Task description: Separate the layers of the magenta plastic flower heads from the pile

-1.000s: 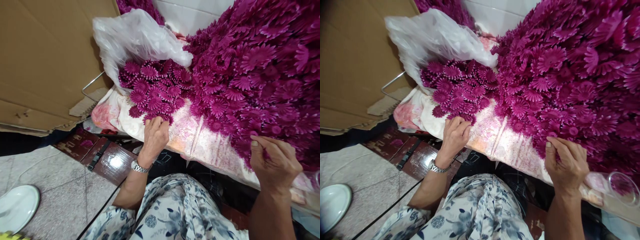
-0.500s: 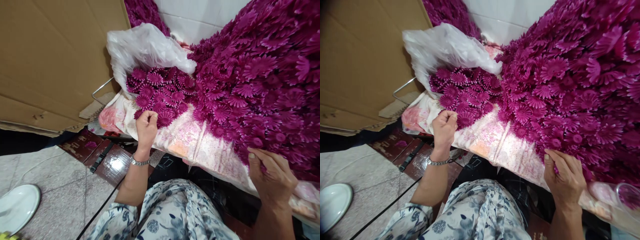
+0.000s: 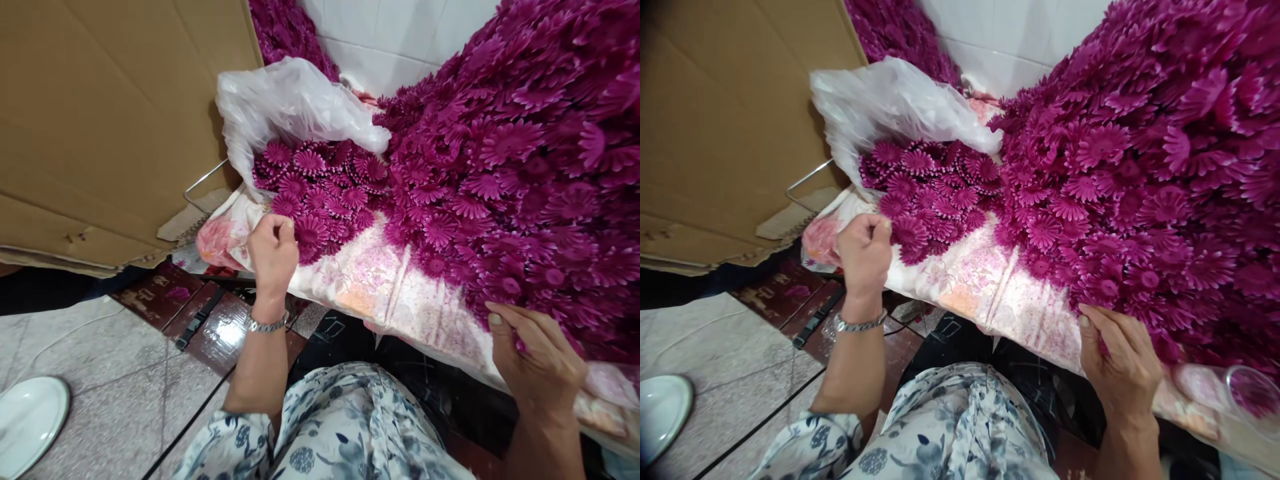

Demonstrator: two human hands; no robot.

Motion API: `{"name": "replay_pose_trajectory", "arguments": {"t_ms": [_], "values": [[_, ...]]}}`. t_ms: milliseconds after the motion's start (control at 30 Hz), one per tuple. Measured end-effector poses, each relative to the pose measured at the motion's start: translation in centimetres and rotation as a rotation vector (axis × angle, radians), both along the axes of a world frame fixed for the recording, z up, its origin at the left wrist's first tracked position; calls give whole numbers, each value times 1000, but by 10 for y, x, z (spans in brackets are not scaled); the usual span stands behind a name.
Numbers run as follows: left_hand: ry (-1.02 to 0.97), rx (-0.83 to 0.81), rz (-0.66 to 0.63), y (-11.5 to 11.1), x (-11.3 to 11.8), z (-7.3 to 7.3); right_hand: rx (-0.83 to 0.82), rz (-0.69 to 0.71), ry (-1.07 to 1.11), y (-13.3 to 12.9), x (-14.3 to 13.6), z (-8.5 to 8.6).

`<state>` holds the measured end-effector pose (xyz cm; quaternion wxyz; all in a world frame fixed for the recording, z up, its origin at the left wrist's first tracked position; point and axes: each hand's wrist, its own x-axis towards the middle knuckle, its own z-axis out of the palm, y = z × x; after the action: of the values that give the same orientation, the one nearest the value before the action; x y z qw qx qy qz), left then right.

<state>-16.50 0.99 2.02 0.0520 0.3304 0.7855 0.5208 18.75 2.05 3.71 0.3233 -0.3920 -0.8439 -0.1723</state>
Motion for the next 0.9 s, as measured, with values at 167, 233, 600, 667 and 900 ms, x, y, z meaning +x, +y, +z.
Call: {"name": "replay_pose_trajectory", "arguments": {"t_ms": [167,233,600,667,900], "values": [[128,-15,-15,3,-3,2,-23,23,13,-2,1,-2],[7,110,-86,3,4,2,-55,28,47,-5,-1,-2],[-394,200,-635,-1,127,4,-770,120,545,-13,-65,-3],[-447,205,-690,-1,141,2,-817,89,638,-11,-65,-7],[-629,215,-773,0,152,-12,-637,137,638,-10,-42,-7]]}}
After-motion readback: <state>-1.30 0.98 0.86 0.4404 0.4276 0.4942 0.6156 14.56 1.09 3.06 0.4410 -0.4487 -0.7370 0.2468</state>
